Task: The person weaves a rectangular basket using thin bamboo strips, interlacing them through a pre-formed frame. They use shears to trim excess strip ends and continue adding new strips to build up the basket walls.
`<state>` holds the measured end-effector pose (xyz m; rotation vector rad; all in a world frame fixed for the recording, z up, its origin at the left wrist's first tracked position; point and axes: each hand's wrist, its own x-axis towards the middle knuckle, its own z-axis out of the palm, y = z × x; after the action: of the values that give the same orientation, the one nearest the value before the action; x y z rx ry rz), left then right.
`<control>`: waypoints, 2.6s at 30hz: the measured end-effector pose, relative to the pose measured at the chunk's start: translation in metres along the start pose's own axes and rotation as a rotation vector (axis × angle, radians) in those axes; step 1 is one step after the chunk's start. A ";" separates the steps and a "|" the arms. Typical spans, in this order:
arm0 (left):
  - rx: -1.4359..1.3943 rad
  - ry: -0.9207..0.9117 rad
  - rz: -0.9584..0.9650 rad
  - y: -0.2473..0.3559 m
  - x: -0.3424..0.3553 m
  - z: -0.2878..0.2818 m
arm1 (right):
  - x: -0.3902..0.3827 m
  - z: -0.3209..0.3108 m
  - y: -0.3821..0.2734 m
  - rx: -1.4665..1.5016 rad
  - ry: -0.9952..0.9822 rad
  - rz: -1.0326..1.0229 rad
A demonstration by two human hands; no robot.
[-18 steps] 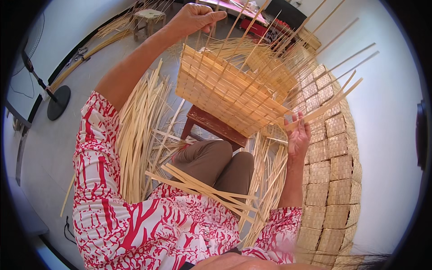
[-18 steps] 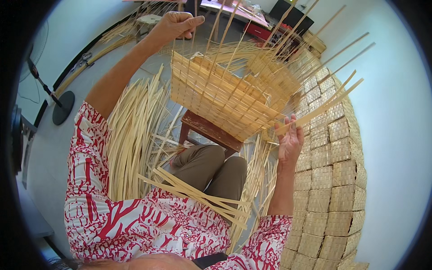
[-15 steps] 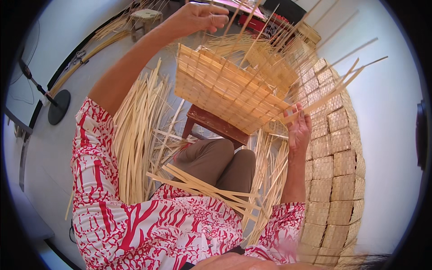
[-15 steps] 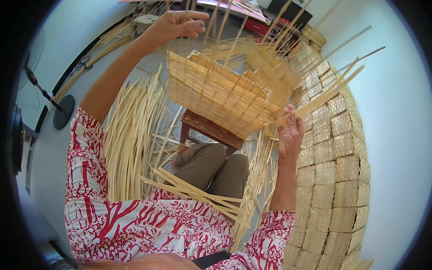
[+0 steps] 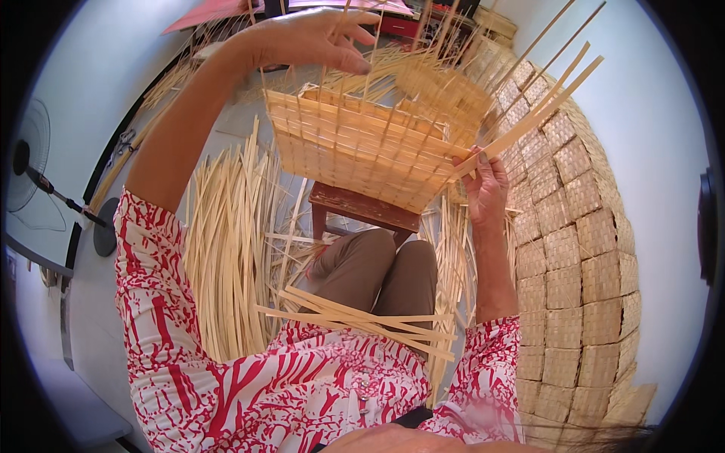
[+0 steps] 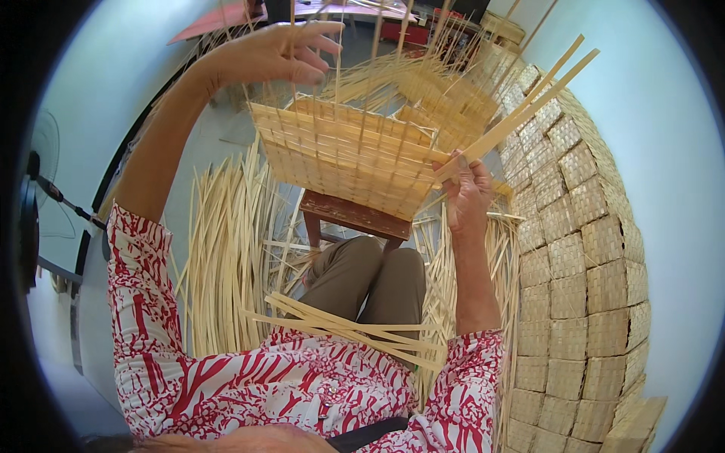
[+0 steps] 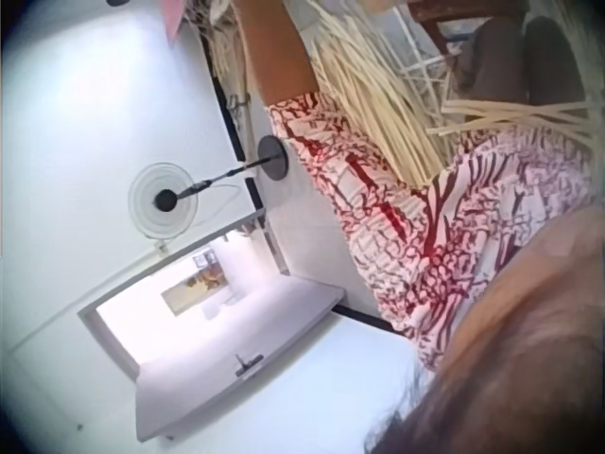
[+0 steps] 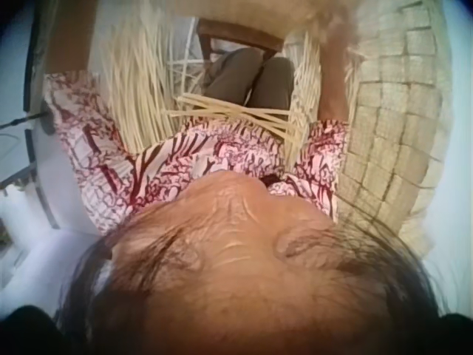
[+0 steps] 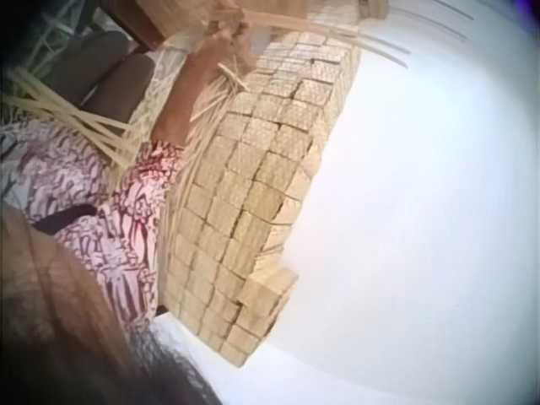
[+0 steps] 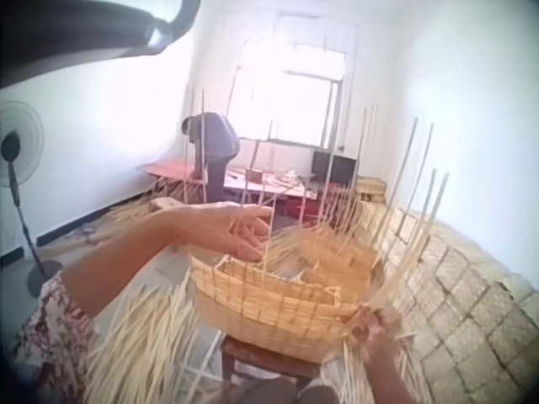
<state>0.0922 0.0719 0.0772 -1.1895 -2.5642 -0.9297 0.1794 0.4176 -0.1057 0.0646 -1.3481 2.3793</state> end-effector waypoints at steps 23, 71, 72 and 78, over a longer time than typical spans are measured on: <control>-0.128 -0.483 0.121 0.040 0.052 0.036 | -0.004 -0.001 0.003 0.044 -0.036 -0.056; 0.280 0.073 0.386 0.041 -0.015 0.114 | 0.058 0.065 -0.066 -1.974 -0.654 -0.356; 0.266 0.100 0.292 0.045 -0.012 0.106 | 0.061 0.066 -0.064 -1.935 -0.682 -0.431; -0.057 1.624 0.226 -0.032 0.028 -0.037 | 0.072 0.067 -0.063 -1.944 -0.813 -0.772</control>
<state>0.0460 0.0521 0.1026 -0.3005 -1.0648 -1.1457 0.1265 0.4137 -0.0019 0.7790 -2.5915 -0.2144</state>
